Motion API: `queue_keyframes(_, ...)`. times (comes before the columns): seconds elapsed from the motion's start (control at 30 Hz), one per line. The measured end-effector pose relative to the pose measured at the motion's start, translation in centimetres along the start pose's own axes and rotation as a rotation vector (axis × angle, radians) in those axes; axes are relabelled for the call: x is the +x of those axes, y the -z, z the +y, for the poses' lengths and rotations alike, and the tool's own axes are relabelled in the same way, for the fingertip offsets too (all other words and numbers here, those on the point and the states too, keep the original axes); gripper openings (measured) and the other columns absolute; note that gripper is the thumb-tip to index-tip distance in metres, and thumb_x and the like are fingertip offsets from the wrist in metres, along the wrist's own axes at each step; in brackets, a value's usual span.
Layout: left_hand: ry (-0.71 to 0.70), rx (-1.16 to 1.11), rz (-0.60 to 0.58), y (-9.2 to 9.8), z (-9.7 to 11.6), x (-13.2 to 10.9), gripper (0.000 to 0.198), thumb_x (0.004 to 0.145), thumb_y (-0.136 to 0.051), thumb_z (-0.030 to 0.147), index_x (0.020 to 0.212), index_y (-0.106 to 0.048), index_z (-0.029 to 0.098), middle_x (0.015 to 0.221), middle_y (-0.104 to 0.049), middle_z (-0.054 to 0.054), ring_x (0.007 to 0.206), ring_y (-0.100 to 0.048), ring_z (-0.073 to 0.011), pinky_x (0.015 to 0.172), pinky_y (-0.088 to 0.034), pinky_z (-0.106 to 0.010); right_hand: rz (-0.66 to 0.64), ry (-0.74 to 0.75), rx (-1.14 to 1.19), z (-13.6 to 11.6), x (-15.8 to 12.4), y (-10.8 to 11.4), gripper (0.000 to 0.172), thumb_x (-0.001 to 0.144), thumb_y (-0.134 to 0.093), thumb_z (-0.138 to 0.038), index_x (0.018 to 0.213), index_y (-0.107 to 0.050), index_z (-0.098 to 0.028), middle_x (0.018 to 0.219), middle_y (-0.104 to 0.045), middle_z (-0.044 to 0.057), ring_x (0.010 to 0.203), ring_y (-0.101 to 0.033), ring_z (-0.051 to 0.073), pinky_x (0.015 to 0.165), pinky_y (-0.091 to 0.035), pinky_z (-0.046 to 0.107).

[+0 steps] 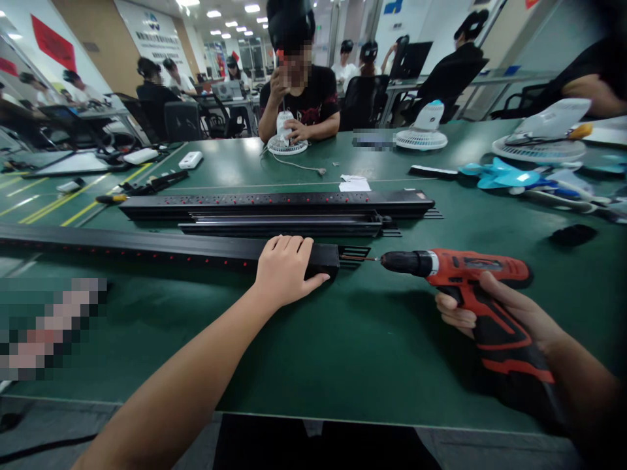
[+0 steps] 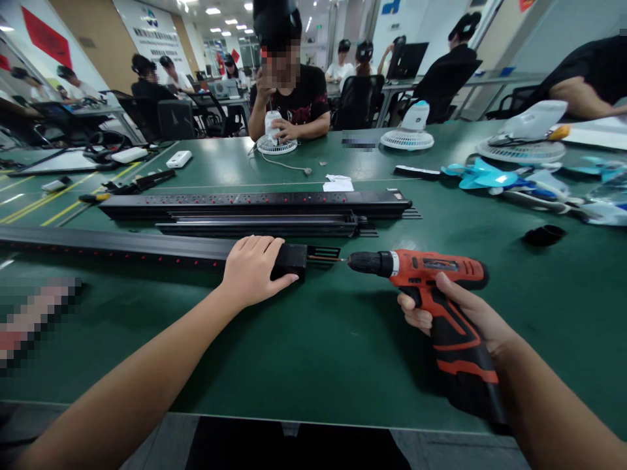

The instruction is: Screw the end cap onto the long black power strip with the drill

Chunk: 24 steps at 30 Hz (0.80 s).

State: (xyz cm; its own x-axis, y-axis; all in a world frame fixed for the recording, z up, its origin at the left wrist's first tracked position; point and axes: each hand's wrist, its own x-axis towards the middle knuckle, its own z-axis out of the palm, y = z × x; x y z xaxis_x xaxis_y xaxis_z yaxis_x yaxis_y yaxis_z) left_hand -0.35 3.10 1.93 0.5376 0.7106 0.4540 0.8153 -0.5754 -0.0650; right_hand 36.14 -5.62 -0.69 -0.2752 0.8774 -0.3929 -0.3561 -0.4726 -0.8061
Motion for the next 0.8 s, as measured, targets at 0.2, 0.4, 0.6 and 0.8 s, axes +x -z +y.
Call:
queue_keyframes(0.2,0.005,0.012,0.0,0.03,-0.01,-0.01,0.059,0.082,-0.06,0.062,0.118,-0.058,0.015,0.108,-0.065,-0.012,0.103,-0.059,-0.0307,0.098,-0.04,-0.045,0.029,-0.024,0.063,0.06,-0.07,-0.25,0.047,0.079,-0.063,-0.063,0.099,-0.068,-0.021,0.078,-0.059,0.007,0.054,-0.043,0.015,0.048,-0.049,0.028)
queue_keyframes(0.4,0.0,-0.004,0.01,-0.02,-0.03,-0.04,0.057,0.083,-0.06,0.062,0.118,-0.058,0.017,0.109,-0.066,-0.012,0.102,-0.059,-0.0301,0.099,-0.039,-0.046,0.035,-0.068,0.049,0.01,-0.08,0.27,0.04,0.079,-0.064,-0.058,0.097,-0.066,-0.022,0.075,-0.058,0.006,0.055,-0.043,0.016,0.047,-0.045,0.028)
queue_keyframes(0.6,0.002,-0.014,0.005,0.07,0.02,-0.04,0.057,0.083,-0.059,0.061,0.118,-0.058,0.017,0.109,-0.066,-0.013,0.103,-0.059,-0.0304,0.099,-0.039,-0.046,0.002,-0.109,0.089,0.02,-0.13,0.39,0.043,0.083,-0.06,-0.057,0.092,-0.068,-0.017,0.06,-0.051,0.004,0.056,-0.042,0.016,0.049,-0.045,0.026)
queue_keyframes(0.8,0.0,-0.01,0.01,0.06,-0.03,-0.03,0.057,0.083,-0.059,0.062,0.118,-0.058,0.017,0.108,-0.066,-0.013,0.102,-0.059,-0.0307,0.098,-0.04,-0.046,0.03,-0.092,0.078,0.1,-0.06,0.58,0.037,0.082,-0.061,-0.05,0.091,-0.069,-0.015,0.064,-0.056,0.007,0.056,-0.044,0.015,0.051,-0.045,0.025)
